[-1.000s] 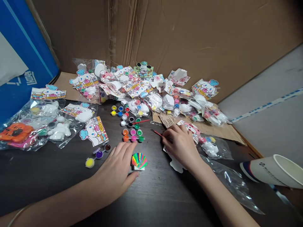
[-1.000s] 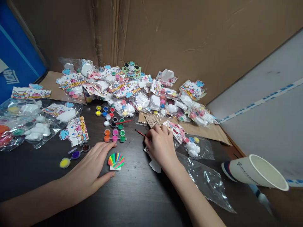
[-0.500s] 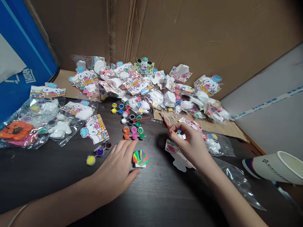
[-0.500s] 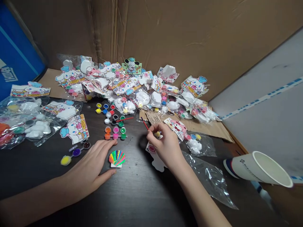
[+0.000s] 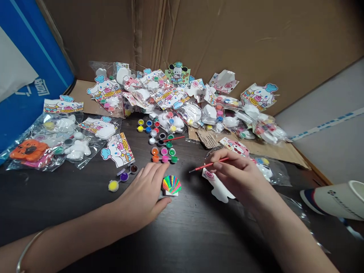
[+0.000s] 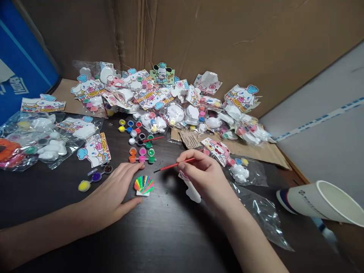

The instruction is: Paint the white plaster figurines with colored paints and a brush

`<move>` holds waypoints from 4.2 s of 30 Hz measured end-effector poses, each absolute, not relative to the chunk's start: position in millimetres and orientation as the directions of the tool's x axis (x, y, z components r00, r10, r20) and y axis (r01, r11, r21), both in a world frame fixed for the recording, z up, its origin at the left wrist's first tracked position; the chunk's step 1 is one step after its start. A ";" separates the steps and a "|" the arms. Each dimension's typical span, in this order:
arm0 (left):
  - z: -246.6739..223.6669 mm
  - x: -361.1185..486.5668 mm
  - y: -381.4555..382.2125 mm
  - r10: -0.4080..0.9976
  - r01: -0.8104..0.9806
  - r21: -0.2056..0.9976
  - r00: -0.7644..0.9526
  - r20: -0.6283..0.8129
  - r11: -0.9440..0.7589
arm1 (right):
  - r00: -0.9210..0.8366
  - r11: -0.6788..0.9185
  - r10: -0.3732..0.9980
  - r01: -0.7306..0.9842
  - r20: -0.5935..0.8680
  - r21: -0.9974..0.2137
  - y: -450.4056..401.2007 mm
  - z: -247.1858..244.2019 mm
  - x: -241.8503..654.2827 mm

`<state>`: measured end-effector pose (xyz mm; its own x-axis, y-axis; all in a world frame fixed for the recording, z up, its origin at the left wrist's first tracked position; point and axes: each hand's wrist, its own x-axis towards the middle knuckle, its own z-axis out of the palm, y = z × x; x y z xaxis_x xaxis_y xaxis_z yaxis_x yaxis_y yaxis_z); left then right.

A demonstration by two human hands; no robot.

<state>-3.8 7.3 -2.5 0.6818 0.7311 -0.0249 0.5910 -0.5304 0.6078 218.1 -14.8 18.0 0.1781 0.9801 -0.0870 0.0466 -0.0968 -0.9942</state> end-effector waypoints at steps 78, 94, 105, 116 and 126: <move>-0.4 -2.3 12.9 0.705 0.556 0.595 0.709 0.026 -0.581 | 0.276 0.086 0.957 0.009 0.085 -0.996 -35.4 -19.9 164.9; -0.7 -2.7 13.4 0.698 0.544 0.594 0.715 0.041 -0.592 | 0.269 0.101 0.957 0.041 0.108 -0.994 -37.2 -21.6 164.3; -0.6 -2.3 13.2 0.698 0.551 0.587 0.715 0.034 -0.593 | 0.264 0.127 0.952 0.122 0.156 -0.984 -36.5 -18.1 162.7; -0.5 -2.2 13.6 0.698 0.549 0.592 0.715 0.033 -0.590 | 0.220 0.166 0.952 0.209 0.212 -0.964 -39.4 -20.2 163.2; -2.9 -3.1 12.9 0.696 0.544 0.583 0.716 0.053 -0.603 | 0.225 0.197 0.942 0.230 0.249 -0.953 -39.6 -19.7 163.7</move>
<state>-3.1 12.9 -2.9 0.7161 0.6961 0.0526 0.5438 -0.6034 0.5833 163.7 -39.6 -19.7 0.2245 0.9421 0.2492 0.2305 0.1972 -0.9529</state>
